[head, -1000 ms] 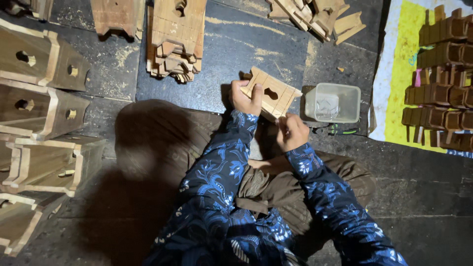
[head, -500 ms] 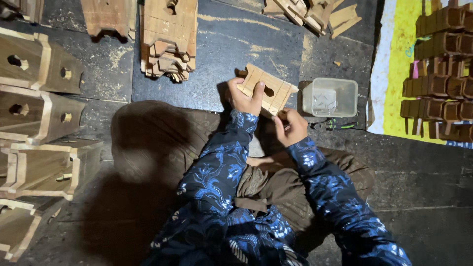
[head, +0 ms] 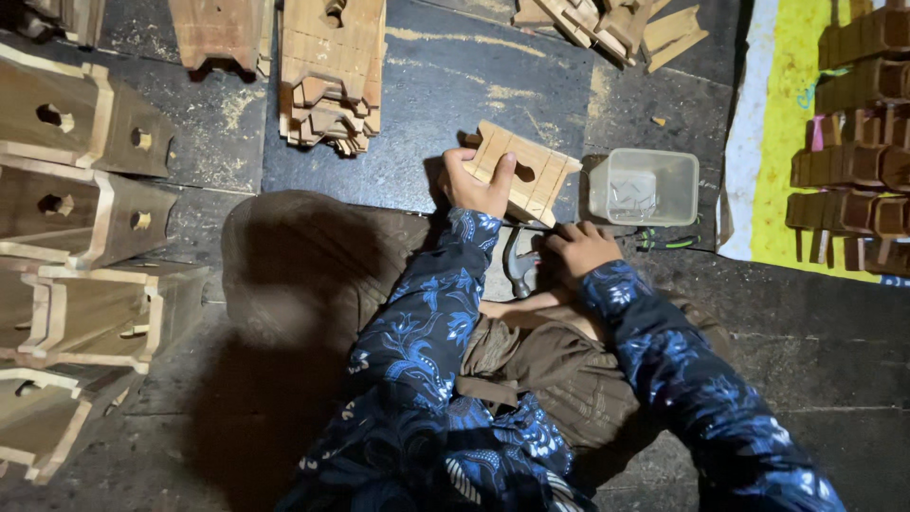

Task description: The person assembles small wooden components by aligning pre-cut pieces and securing them with a hammer and nails. The person picks up wooden panels, fits them together to form box-like structures, and uses a hammer to drive nails into the joints.

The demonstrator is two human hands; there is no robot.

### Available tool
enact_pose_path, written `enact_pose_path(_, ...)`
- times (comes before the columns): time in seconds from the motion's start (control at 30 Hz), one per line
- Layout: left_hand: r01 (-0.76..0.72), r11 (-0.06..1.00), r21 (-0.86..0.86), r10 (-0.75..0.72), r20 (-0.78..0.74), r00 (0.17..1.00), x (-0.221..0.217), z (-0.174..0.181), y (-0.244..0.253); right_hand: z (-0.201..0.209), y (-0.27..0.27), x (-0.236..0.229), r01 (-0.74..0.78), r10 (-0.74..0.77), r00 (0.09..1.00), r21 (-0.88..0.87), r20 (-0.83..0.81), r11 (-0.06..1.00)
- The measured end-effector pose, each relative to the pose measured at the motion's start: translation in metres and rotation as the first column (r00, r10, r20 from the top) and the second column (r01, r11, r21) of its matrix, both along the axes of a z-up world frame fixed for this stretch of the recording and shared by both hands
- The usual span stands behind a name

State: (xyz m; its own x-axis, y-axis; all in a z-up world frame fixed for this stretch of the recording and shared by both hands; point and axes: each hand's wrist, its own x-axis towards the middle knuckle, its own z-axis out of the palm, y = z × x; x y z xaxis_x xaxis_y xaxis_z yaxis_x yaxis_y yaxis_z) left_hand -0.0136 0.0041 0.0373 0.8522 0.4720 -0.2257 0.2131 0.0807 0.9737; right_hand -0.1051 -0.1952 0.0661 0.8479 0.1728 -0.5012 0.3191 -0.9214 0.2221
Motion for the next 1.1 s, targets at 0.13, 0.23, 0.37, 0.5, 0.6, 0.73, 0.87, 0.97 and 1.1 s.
enact_pose_path(0.13,0.001,1.000,0.001,-0.001,-0.010,1.000,0.003,-0.003,-0.001,-0.007,0.008,-0.004,-0.274,0.277,0.925,-0.048,0.259,0.960)
enact_pose_path(0.23,-0.002,1.000,0.006,0.002,-0.047,0.999,0.001,-0.002,0.004,0.016,0.028,-0.005,-0.459,0.376,0.814,0.092,0.443,0.884)
enact_pose_path(0.37,0.001,1.000,-0.002,-0.001,-0.012,1.000,0.000,-0.002,-0.004,0.057,0.048,-0.010,-0.478,0.401,0.841,0.152,0.363,0.865)
enact_pose_path(0.5,0.004,1.000,-0.002,-0.004,-0.040,0.999,0.002,-0.002,0.001,0.008,0.007,-0.005,-0.193,0.196,0.981,0.137,-0.010,0.972)
enact_pose_path(0.6,0.009,1.000,-0.013,-0.010,-0.053,0.999,0.004,0.000,0.000,0.012,-0.014,-0.017,-0.131,0.133,0.988,0.033,-0.082,0.991)
enact_pose_path(0.73,-0.005,1.000,0.021,0.006,-0.030,1.000,-0.001,-0.006,-0.001,0.090,-0.021,-0.022,-0.026,0.018,0.989,-0.056,-0.148,0.998)
enact_pose_path(0.87,0.007,1.000,-0.010,-0.008,-0.039,0.999,0.000,0.001,0.000,0.118,-0.043,-0.051,0.256,-0.321,0.946,0.707,-0.044,0.659)
enact_pose_path(0.97,0.027,0.999,-0.019,-0.028,-0.051,0.998,0.001,-0.006,-0.002,0.135,-0.014,-0.069,0.385,-0.425,0.852,0.916,-0.306,0.114)
enact_pose_path(1.1,-0.002,0.999,0.043,0.002,-0.009,1.000,-0.001,0.000,0.002,0.109,-0.008,-0.067,0.233,-0.524,0.817,0.969,-0.241,-0.082)
